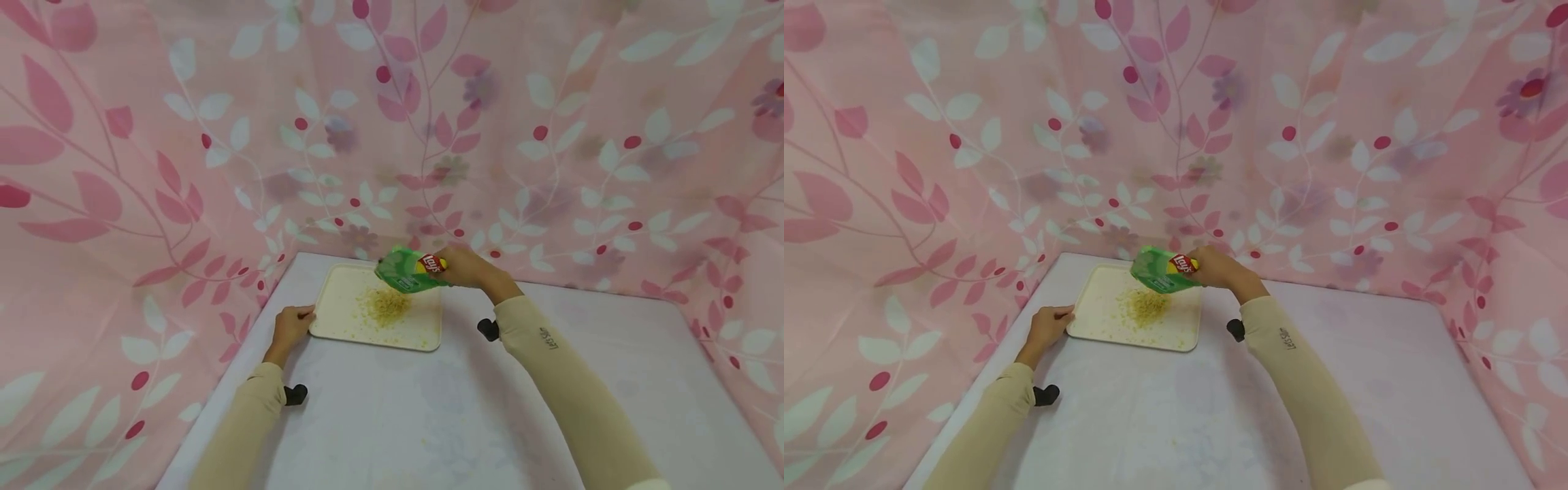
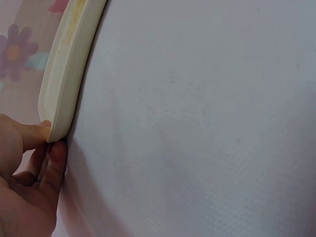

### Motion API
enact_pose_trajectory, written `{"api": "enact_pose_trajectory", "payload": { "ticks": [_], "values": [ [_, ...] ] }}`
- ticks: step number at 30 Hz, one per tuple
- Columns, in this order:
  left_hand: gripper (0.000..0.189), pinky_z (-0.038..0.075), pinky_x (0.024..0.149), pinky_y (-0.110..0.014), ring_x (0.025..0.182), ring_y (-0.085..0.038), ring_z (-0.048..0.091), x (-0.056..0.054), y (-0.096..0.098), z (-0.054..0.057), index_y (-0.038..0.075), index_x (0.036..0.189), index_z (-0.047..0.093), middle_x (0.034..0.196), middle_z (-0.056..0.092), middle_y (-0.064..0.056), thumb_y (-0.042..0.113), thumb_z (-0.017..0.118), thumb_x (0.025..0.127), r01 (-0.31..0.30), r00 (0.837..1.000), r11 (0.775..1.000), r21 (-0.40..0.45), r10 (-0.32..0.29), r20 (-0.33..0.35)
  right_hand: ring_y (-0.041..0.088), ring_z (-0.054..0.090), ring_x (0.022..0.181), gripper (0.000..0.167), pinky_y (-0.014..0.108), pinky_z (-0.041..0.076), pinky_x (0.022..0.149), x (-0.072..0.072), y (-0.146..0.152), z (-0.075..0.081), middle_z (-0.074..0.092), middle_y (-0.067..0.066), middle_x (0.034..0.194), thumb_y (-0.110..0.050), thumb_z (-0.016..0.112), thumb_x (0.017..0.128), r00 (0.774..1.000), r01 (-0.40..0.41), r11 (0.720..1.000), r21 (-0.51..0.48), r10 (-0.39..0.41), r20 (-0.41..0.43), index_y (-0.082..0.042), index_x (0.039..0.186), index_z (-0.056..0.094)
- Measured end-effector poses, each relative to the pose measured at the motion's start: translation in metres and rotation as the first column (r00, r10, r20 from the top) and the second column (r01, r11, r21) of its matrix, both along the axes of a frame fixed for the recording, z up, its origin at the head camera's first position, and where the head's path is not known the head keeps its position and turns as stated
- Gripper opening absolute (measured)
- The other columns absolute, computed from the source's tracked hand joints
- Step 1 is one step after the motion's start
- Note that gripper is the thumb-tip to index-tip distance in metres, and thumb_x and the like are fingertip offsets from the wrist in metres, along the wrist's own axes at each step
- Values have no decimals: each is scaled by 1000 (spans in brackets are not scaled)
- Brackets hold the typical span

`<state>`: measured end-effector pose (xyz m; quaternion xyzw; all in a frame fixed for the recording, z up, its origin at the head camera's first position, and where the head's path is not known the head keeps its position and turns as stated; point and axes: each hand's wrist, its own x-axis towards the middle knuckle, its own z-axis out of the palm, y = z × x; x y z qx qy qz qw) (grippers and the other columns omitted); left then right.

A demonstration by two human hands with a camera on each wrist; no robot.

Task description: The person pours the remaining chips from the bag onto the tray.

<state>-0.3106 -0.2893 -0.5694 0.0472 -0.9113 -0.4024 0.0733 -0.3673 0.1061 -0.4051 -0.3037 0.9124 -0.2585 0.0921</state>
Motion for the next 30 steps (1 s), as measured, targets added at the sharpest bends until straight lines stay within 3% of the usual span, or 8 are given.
{"api": "enact_pose_trajectory", "payload": {
  "ticks": [3,9,12,17,19,22,25,30],
  "values": [
    [28,45,97,-49,117,-39,56,1,1,1,-1,119,68,116,66,-21,6,66,92,-4,1000,1000,2,4,-9,17,61,75,20,32,53,69,1,0,4,68,3,91,-18,74,88,999,-12,1000,-28,11,-46,-5,103,70],
    [28,47,95,-49,116,-39,57,2,2,2,-1,119,68,114,67,-21,6,65,92,-2,1000,1000,5,2,-13,16,64,65,25,25,55,59,2,4,-5,69,5,96,-15,72,89,994,-27,984,176,8,106,-3,112,71],
    [28,48,93,-48,114,-38,58,3,2,2,-1,119,68,113,68,-20,6,65,92,-3,1000,1000,2,3,-12,15,64,70,27,26,55,64,2,5,-5,69,6,99,-18,72,89,996,-9,990,142,-4,90,-4,113,70],
    [29,49,92,-48,114,-38,58,3,2,3,-1,120,68,113,67,-21,6,65,92,-2,1000,1000,6,2,-7,18,63,77,25,33,55,72,3,5,1,69,5,95,-20,73,89,999,20,999,-31,-20,-25,-4,107,69],
    [29,49,91,-48,114,-38,58,2,1,3,-1,120,68,113,67,-21,6,65,92,-1,1000,1000,7,1,-8,19,63,77,24,31,56,69,3,4,-1,69,5,95,-18,73,89,1000,18,1000,-19,-18,0,-4,108,70],
    [29,49,92,-48,115,-38,58,2,1,2,-1,120,68,114,67,-21,7,65,92,0,1000,1000,8,0,-4,17,63,71,24,26,55,63,4,4,-6,69,3,95,-16,73,89,996,19,996,86,-26,83,-5,109,72],
    [29,50,90,-47,114,-37,59,2,1,1,-1,120,68,114,67,-21,6,65,92,6,1000,1000,10,-6,-2,15,62,70,25,25,55,62,5,4,-7,69,4,96,-16,73,88,996,3,989,147,-16,89,-4,110,71],
    [28,51,87,-46,111,-36,60,3,1,2,-1,119,68,113,68,-21,6,65,92,1,1000,1000,21,-1,-7,19,64,71,25,30,55,67,4,4,0,70,5,93,-18,74,88,999,31,999,-4,-31,-10,-3,107,70]
  ]
}}
